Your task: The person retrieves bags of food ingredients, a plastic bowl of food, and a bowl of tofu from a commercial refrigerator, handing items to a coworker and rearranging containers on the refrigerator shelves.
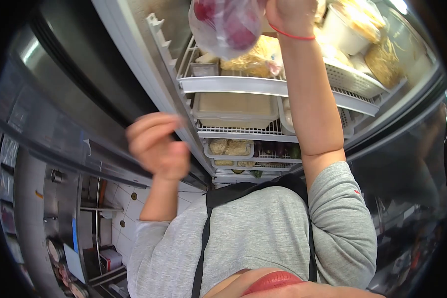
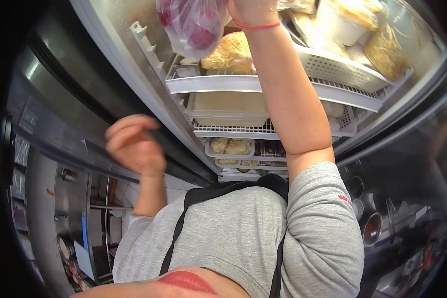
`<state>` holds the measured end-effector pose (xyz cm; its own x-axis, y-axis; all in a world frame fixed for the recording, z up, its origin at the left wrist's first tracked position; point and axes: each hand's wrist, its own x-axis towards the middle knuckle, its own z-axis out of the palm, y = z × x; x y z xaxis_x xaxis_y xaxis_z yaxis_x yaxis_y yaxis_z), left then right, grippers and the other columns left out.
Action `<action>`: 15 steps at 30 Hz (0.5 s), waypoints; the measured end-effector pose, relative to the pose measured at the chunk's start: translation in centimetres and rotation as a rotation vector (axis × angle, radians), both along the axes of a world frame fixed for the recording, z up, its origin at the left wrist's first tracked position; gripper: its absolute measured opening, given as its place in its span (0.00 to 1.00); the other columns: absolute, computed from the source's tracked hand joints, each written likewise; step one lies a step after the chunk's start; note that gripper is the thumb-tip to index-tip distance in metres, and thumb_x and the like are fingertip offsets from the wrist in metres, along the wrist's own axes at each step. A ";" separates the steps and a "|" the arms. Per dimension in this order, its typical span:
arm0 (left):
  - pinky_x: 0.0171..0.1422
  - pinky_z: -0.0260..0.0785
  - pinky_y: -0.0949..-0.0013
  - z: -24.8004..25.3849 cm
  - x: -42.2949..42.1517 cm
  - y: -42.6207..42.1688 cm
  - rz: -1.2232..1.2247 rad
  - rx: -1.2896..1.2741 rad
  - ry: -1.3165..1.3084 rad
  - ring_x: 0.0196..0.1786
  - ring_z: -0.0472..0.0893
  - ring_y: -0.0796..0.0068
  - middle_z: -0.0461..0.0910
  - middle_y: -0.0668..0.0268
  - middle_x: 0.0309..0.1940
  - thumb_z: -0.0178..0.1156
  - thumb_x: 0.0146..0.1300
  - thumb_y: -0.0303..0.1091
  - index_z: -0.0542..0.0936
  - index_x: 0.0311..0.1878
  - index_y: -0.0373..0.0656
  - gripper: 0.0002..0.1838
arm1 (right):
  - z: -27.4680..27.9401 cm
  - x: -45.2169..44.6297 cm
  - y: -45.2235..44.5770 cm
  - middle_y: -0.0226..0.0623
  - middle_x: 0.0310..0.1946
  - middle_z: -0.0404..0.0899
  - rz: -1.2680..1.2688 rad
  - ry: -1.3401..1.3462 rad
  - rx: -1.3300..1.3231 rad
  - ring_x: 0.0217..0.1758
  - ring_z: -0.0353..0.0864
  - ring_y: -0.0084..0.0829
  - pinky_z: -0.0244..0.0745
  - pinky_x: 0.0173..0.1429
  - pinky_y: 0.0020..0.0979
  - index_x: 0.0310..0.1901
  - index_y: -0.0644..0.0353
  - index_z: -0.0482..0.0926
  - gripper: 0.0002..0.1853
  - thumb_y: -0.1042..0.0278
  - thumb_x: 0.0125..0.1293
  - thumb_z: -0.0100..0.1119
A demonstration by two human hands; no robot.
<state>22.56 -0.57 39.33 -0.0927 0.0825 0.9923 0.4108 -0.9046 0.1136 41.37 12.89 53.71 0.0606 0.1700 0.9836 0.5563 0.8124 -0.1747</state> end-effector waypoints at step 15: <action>0.66 0.64 0.48 -1.7 19.4 2.6 -2.099 -1.332 -0.259 0.67 0.65 0.56 0.59 0.57 0.68 0.57 0.59 0.62 0.49 0.71 0.47 0.46 | -8.8 20.6 -15.8 0.37 0.46 0.71 0.723 0.522 -0.164 0.50 0.72 0.29 0.67 0.56 0.28 0.48 0.63 0.71 0.13 0.66 0.65 0.50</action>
<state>42.00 2.03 37.66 0.8148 0.4452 0.3714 -0.5791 0.5951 0.5572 62.01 -2.89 44.93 0.3163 0.4751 0.8211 -0.2623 0.8756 -0.4056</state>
